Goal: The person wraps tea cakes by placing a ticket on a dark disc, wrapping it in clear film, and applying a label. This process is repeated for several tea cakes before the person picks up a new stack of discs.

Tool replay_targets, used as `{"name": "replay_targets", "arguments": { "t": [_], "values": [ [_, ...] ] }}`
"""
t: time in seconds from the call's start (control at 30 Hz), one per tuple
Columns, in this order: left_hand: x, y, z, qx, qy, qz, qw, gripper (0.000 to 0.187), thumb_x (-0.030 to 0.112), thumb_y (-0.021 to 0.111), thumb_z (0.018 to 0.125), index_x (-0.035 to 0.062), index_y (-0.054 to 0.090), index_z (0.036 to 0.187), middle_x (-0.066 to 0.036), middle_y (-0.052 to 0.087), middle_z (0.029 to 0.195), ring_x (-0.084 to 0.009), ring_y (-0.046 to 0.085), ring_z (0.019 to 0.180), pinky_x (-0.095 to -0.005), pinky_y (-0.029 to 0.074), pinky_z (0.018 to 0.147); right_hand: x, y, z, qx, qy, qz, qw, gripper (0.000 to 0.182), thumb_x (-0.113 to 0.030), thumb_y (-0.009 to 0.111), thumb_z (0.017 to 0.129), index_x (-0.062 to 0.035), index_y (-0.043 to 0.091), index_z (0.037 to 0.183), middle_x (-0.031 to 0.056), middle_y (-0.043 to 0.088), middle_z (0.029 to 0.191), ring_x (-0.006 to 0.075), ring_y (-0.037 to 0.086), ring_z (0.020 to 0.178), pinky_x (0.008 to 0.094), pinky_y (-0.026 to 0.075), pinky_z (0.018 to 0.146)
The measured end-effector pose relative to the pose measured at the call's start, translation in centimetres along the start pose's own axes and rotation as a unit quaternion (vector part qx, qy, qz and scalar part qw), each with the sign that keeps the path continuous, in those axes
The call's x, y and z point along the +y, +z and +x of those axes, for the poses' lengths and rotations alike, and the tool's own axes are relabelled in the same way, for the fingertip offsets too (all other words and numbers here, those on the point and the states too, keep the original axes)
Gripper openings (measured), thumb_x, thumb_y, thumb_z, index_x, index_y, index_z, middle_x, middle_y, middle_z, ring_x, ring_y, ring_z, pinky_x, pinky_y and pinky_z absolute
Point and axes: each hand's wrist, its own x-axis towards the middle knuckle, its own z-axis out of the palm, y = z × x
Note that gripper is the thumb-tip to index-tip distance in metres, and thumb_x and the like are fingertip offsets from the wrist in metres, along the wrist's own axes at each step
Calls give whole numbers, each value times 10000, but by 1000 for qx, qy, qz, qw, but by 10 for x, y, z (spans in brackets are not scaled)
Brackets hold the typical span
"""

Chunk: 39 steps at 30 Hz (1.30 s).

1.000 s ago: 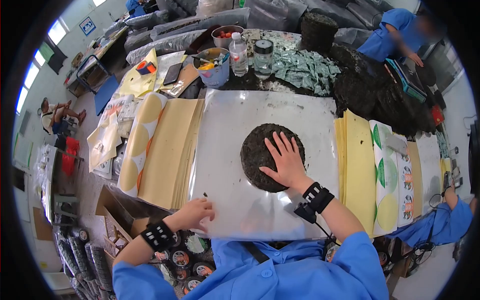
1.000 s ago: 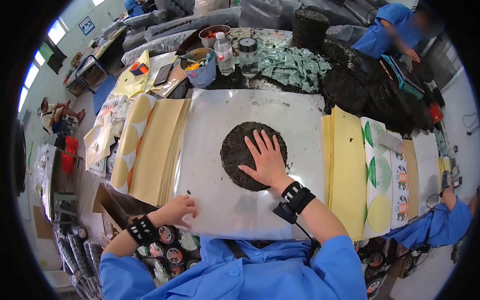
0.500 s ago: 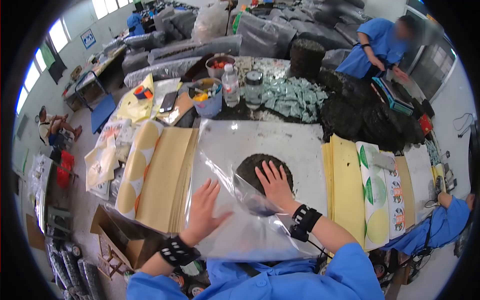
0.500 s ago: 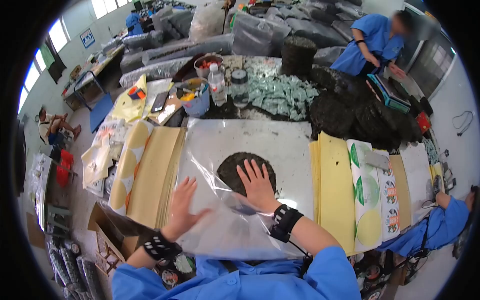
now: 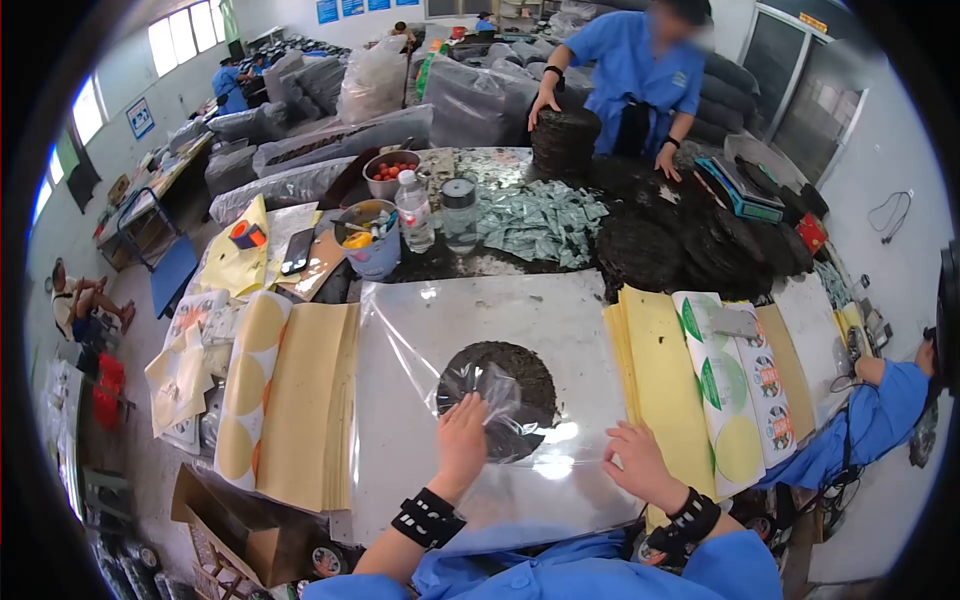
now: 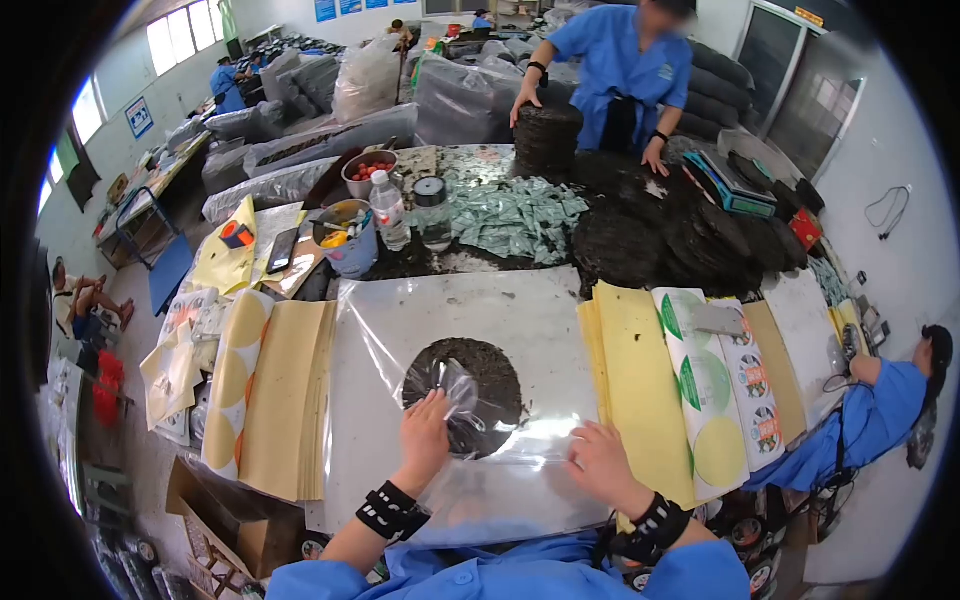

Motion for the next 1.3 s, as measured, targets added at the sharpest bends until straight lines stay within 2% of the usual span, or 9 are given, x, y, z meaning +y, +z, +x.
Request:
{"name": "replay_targets", "arguments": {
  "t": [0.1,0.23,0.33,0.57,0.7,0.97,1.07,1.17,1.3],
  "values": [
    [6,-7,1,-4,-59,1,998,377,-30,534,858,2,602,1227,-204,681,1185,-319,651,1118,-444,467,1004,-99,-77,-6,181,-307,27,934,202,-193,791,803,-72,713,945,156,658,1213,397,554,1242,550,386,1063],
    [6,-14,-2,-18,-95,-23,995,445,-63,528,825,-6,589,1262,-219,648,1228,-326,644,1091,-432,479,978,-96,19,-13,22,-247,239,939,362,-340,772,833,-53,700,1042,210,650,1206,429,568,1214,560,382,1074],
    [16,-14,4,20,-152,-37,987,507,-79,537,792,-26,570,1295,-227,550,1348,-338,619,1074,-435,479,977,-38,88,22,101,4,-8,995,1234,-715,727,696,185,301,1425,371,381,1446,528,311,1395,627,247,1139],
    [12,-22,7,-51,-28,79,995,591,140,687,812,-55,527,1347,-273,388,1492,-450,408,1319,-499,344,1102,-92,99,118,293,-55,-45,953,770,-269,738,814,-76,417,1487,336,480,1356,482,468,1244,604,284,1142],
    [16,-33,11,-27,-74,23,997,954,502,848,656,-62,516,1349,-259,503,1390,-425,454,1281,-487,365,1049,-79,107,118,343,-11,273,899,616,-266,794,783,-14,562,1295,104,583,819,332,605,824,530,445,1018],
    [3,-36,44,-8,73,108,991,904,597,861,573,-23,650,1197,-112,640,1041,-313,567,1085,-402,447,891,-58,66,150,307,-6,218,926,477,-445,768,809,3,675,943,136,647,1004,349,609,950,434,487,829],
    [-8,-15,43,-22,-82,9,996,803,618,852,588,30,702,1113,-119,634,1066,-316,566,1098,-409,451,927,-56,79,157,109,7,154,982,653,-456,779,797,-7,588,1232,128,655,1027,349,612,958,433,495,809],
    [-14,-21,53,-179,-132,-2,975,1014,623,874,545,-4,576,1285,-147,618,1116,-339,563,1098,-439,448,933,-49,55,178,330,-167,35,928,705,-447,800,783,-25,557,1292,131,668,1025,334,640,917,421,514,791],
    [-20,-17,57,-99,-3,14,995,1059,623,875,538,-4,543,1324,-156,618,1121,-331,569,1077,-445,441,912,-74,50,180,215,-90,313,921,633,-466,837,743,-32,618,1149,96,621,913,277,604,837,394,498,740]
  ]
}}
